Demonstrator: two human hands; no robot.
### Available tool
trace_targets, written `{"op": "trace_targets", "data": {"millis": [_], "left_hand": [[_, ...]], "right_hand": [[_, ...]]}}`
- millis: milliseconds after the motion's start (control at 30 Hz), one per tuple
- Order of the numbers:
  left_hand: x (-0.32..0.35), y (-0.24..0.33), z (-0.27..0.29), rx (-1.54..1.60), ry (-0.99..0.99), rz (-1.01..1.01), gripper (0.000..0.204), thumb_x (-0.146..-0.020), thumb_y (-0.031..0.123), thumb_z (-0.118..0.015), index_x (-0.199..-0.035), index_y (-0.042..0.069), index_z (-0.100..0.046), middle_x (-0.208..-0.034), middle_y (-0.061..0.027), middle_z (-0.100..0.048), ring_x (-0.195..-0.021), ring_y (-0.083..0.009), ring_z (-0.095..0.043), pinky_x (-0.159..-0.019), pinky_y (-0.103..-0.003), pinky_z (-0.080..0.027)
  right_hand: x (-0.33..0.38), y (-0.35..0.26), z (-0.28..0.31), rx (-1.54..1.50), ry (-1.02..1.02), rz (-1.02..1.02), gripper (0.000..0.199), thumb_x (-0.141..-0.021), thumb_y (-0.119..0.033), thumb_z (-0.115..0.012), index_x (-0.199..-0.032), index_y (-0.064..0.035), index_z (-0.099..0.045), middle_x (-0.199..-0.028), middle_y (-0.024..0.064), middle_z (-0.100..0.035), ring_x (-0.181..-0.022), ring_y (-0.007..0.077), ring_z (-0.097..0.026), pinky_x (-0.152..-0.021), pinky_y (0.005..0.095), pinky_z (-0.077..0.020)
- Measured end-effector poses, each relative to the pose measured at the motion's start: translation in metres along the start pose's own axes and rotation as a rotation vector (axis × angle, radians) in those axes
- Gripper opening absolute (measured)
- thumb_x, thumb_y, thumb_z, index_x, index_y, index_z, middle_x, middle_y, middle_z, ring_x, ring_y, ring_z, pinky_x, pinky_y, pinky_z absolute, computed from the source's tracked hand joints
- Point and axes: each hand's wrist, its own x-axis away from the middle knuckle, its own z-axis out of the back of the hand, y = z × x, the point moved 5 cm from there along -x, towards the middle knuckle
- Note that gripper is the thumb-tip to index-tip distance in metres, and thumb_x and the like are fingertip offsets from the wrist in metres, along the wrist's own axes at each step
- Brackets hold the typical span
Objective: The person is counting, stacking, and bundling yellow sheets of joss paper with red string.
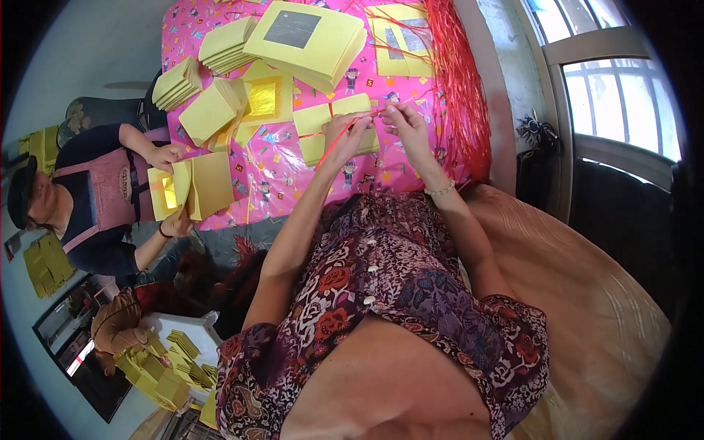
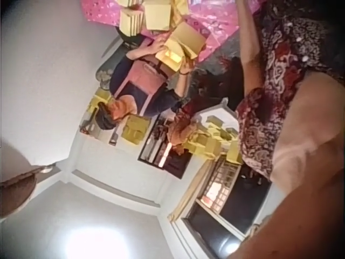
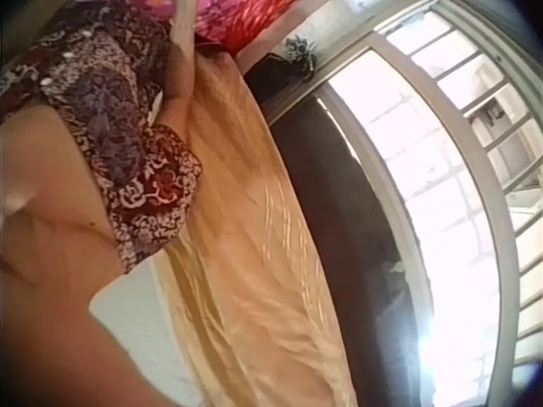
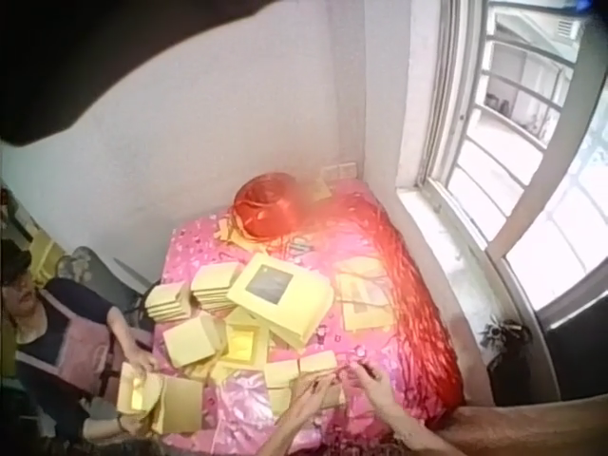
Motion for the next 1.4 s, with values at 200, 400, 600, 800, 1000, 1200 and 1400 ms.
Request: {"op": "trace_targets", "data": {"millis": [200, 400, 600, 800, 1000, 1200, 1400], "left_hand": [[-0.003, -0.007, -0.002, 0.269, -0.082, 0.185, 0.022, -0.090, 0.017, -0.063, -0.105, 0.004, -0.072, -0.090, -0.0081, -0.074, -0.082, -0.0105, -0.068, -0.077, -0.025, -0.052], [-0.001, 0.008, 0.000, 0.094, -0.107, 0.051, 0.020, -0.089, 0.007, -0.065, -0.108, 0.003, -0.070, -0.097, -0.0059, -0.073, -0.083, -0.0114, -0.067, -0.075, -0.025, -0.053], [0.009, 0.030, 0.004, -0.545, 0.110, -0.484, 0.025, -0.083, 0.001, -0.064, -0.106, 0.010, -0.069, -0.089, -0.0067, -0.071, -0.073, -0.0224, -0.069, -0.061, -0.031, -0.054], [0.012, 0.021, 0.004, -0.554, 0.233, -0.590, 0.032, -0.079, -0.004, -0.066, -0.106, 0.011, -0.068, -0.079, -0.0064, -0.068, -0.068, -0.0217, -0.067, -0.057, -0.031, -0.052], [0.010, 0.027, 0.009, -0.396, 0.340, -0.611, 0.023, -0.079, -0.001, -0.069, -0.099, 0.010, -0.070, -0.081, -0.0055, -0.065, -0.070, -0.0192, -0.065, -0.058, -0.031, -0.051], [0.011, 0.018, 0.008, -0.391, 0.268, -0.542, 0.018, -0.078, -0.002, -0.070, -0.093, 0.008, -0.070, -0.084, -0.0059, -0.065, -0.072, -0.0193, -0.065, -0.060, -0.028, -0.051], [0.010, 0.018, 0.007, -0.291, 0.247, -0.558, 0.017, -0.076, -0.001, -0.073, -0.091, 0.005, -0.070, -0.082, -0.0072, -0.066, -0.071, -0.0183, -0.065, -0.061, -0.027, -0.052]], "right_hand": [[0.011, -0.009, 0.005, 0.483, -0.216, 0.355, 0.012, -0.092, -0.012, -0.062, -0.099, -0.0024, -0.063, -0.086, 0.0048, -0.064, -0.075, 0.0138, -0.063, -0.065, 0.0265, -0.0504], [0.016, -0.019, 0.003, 0.871, -0.327, 0.613, 0.012, -0.088, -0.005, -0.061, -0.100, -0.0028, -0.062, -0.088, 0.0138, -0.063, -0.073, 0.0270, -0.063, -0.066, 0.0312, -0.0512], [-0.014, -0.036, -0.006, 0.772, -0.267, 0.437, 0.015, -0.089, -0.003, -0.060, -0.104, -0.0035, -0.066, -0.091, 0.0118, -0.065, -0.079, 0.0224, -0.065, -0.070, 0.0322, -0.0515], [-0.040, -0.011, -0.023, 0.627, -0.563, 0.357, 0.015, -0.092, -0.005, -0.059, -0.104, -0.0011, -0.066, -0.093, 0.0092, -0.061, -0.084, 0.0184, -0.060, -0.076, 0.0304, -0.0494], [-0.047, -0.025, -0.028, 0.786, -0.761, 0.354, 0.015, -0.094, -0.013, -0.057, -0.098, 0.0007, -0.062, -0.089, 0.0090, -0.056, -0.084, 0.0205, -0.058, -0.078, 0.0314, -0.0473], [-0.020, -0.066, -0.046, 1.302, -0.591, 0.890, 0.016, -0.083, -0.016, -0.062, -0.083, -0.0009, -0.056, -0.087, 0.0145, -0.054, -0.084, 0.0299, -0.059, -0.071, 0.0397, -0.0491], [-0.024, -0.066, -0.045, 1.399, -0.677, 0.873, 0.021, -0.083, -0.020, -0.063, -0.074, -0.0031, -0.055, -0.076, 0.0114, -0.056, -0.068, 0.0309, -0.060, -0.063, 0.0420, -0.0484]]}}
